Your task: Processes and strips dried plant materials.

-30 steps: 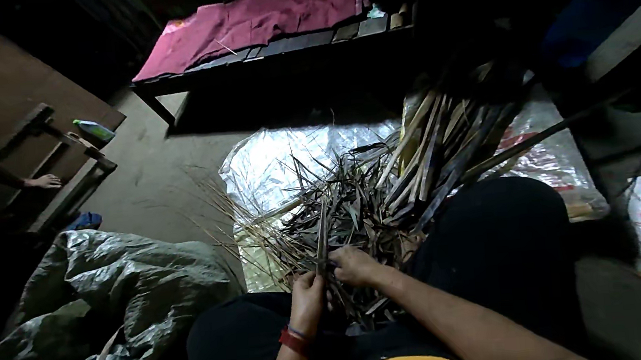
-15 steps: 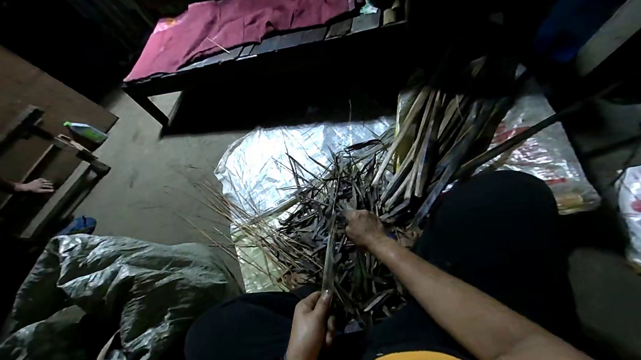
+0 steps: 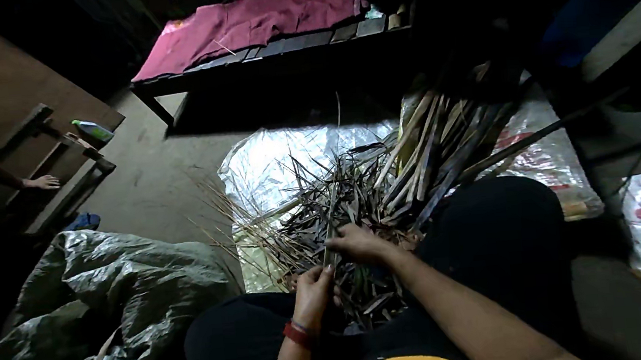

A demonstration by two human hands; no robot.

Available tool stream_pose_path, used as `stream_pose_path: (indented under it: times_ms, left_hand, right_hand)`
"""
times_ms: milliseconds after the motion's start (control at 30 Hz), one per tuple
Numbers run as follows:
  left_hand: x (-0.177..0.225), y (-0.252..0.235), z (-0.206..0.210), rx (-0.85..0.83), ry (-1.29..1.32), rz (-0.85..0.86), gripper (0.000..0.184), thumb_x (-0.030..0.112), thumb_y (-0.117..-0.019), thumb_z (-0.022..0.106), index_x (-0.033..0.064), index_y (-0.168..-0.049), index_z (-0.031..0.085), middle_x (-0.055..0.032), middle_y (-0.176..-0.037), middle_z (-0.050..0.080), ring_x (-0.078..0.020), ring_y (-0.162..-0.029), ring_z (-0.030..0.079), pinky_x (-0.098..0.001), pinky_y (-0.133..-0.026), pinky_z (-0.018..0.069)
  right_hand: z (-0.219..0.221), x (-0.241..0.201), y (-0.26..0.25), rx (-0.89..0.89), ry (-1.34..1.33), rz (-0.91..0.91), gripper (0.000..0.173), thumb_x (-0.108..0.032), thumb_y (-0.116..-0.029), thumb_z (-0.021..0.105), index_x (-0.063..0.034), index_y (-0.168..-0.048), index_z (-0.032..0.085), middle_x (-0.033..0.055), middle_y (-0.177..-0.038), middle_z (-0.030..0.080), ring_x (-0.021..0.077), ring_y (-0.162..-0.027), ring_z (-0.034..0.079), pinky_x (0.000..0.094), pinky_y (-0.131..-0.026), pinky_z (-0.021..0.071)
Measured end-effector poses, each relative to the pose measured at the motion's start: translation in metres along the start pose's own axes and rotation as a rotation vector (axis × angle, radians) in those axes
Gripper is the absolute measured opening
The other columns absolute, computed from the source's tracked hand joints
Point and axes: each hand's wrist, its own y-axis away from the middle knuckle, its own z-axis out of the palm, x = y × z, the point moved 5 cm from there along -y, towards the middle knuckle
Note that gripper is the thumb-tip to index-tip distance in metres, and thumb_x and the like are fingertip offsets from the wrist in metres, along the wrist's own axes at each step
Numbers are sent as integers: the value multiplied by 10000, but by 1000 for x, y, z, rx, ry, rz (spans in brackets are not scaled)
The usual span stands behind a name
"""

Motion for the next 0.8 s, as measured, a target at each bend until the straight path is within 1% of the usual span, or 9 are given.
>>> stream_pose_path:
  times_ms: [100, 167, 267, 333, 400, 433, 500, 667, 800]
  left_hand:
    - [1, -2, 2, -27, -51, 44, 250, 153, -1098, 477, -47, -1071, 626, -71, -762, 648, -133, -596, 657, -286, -583, 596]
    - [-4, 4, -2, -46, -73, 36, 227, 132, -1094, 475, -41, -1071, 620, -60, -752, 629, -130, -587, 644, -295, -584, 597]
    - [-7, 6, -8, 33, -67, 12, 209, 136, -1088, 496, -23, -1031, 618, -21, -670, 576, -74, -484, 556, -222, -467, 514]
    - [-4, 1, -11, 80, -88, 12, 224, 155, -1092, 495, -28, -1045, 615, -14, -651, 555, -64, -462, 521, -208, -445, 477]
    - [-1, -4, -10, 110, -107, 16, 244, 173, -1096, 490, -29, -1024, 608, -19, -644, 540, -77, -458, 507, -223, -445, 465]
    - [1, -5, -8, 124, -112, 27, 250, 174, -1096, 491, -28, -1006, 608, -20, -640, 534, -81, -456, 501, -227, -442, 460]
    - [3, -5, -5, 138, -130, 63, 250, 167, -1093, 492, -21, -973, 604, -15, -627, 518, -80, -451, 486, -226, -436, 444]
    - [4, 6, 4, 89, -109, 61, 250, 176, -1105, 460, -22, -1040, 599, -3, -629, 500, -59, -441, 458, -209, -427, 425]
    - [-1, 25, 10, -14, -64, 20, 249, 167, -1110, 432, -7, -1046, 597, 18, -610, 486, -41, -422, 442, -190, -409, 411]
  right_hand:
    - [-13, -10, 2, 153, -32, -71, 314, -217, -1089, 525, 60, -1195, 628, 142, -970, 608, 176, -798, 559, 367, -768, 487]
    - [-32, -11, 2, 314, -160, -28, 394, -252, -1099, 522, 71, -1314, 587, 215, -1104, 640, 241, -915, 614, 414, -870, 510]
    - [-28, 2, -5, 290, -186, -6, 385, -295, -1122, 455, 43, -1280, 553, 74, -847, 527, 130, -650, 501, 299, -640, 473]
    - [-11, 4, -3, 136, 9, -73, 330, -165, -1109, 429, 63, -1278, 599, 155, -971, 607, 205, -793, 567, 381, -769, 492]
    - [8, 2, 0, 26, 307, -142, 320, -85, -1052, 467, 42, -1286, 644, 241, -1196, 667, 338, -1108, 643, 514, -988, 489]
    - [15, 3, 1, 1, 420, -159, 315, -80, -1038, 480, 46, -1276, 645, 264, -1244, 655, 384, -1194, 625, 558, -1034, 467]
    - [22, 5, 4, 24, 503, -138, 290, -71, -1036, 481, 64, -1237, 640, 277, -1247, 647, 408, -1222, 611, 570, -1039, 459]
    - [19, 0, 9, 186, 638, -46, 325, -99, -1057, 453, 96, -1260, 615, 294, -1289, 631, 419, -1266, 596, 558, -1056, 447]
    - [-7, 3, 0, 325, 517, 89, 399, -161, -1064, 518, 96, -1366, 561, 295, -1378, 593, 421, -1322, 564, 544, -1104, 437]
